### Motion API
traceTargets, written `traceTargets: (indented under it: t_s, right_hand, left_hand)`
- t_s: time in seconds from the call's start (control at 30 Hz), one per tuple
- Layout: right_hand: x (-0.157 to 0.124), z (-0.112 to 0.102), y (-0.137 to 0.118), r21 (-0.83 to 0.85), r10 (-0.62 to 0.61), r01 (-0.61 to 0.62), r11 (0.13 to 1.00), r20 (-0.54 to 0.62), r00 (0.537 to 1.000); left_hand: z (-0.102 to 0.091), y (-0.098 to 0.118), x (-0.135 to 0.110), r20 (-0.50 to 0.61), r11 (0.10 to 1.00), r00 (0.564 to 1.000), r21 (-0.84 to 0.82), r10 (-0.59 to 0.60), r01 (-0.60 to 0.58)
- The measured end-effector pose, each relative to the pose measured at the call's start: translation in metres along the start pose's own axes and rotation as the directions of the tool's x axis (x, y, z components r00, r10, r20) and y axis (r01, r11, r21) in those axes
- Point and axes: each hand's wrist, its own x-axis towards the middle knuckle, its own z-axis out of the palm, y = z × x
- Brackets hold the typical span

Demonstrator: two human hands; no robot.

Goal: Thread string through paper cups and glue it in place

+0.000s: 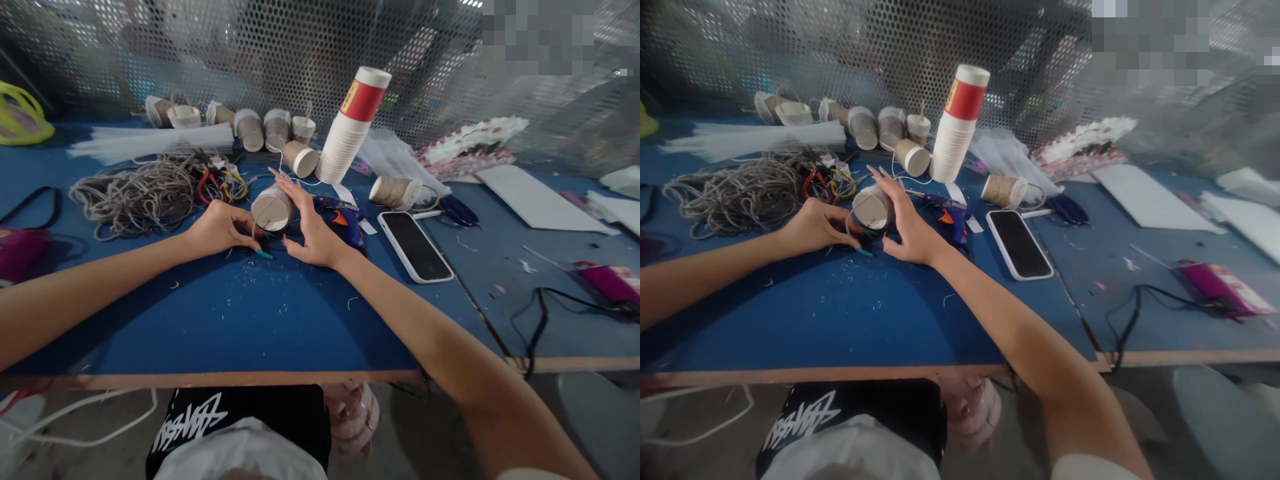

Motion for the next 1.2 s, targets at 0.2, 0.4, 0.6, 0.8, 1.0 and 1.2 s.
traceTargets:
  t_s: [0.2,0.4,0.6,0.8,1.0,1.2]
  right_hand:
    - [0.0,0.001,0.001,-0.031,0.032,-0.033,0.999,-0.06,0.998]
    - [-0.002,-0.018,-0.019,-0.296,-0.122,-0.034,0.955,-0.493,0.861]
    - [-0.008,-0.016,-0.057,-0.222,0.001,-0.083,0.972,-0.348,0.938]
    - [-0.005,-0.002,-0.056,-0.146,0.122,-0.199,0.969,-0.417,0.901]
    - [-0.008,-0.001,-0.037,0.019,0.235,-0.265,0.964,-0.524,0.819]
    - [-0.005,0.0,-0.035,0.024,0.312,-0.359,0.933,-0.55,0.775]
  left_hand:
    - [0.0,0.0,-0.001,-0.003,0.998,0.999,-0.047,-0.051,0.051]
    - [0.001,-0.002,-0.001,-0.008,0.995,0.997,-0.052,-0.082,0.081]
    - [0.002,0.004,0.0,-0.01,0.993,0.996,-0.071,-0.09,0.089]
    - [0.003,0.003,0.001,0.018,0.997,0.998,-0.051,-0.063,0.064]
    - [0.003,-0.002,0.003,0.022,1.0,1.0,0.012,0.002,-0.003]
    - [0.003,0.0,0.002,0.013,1.0,1.0,0.02,-0.02,0.02]
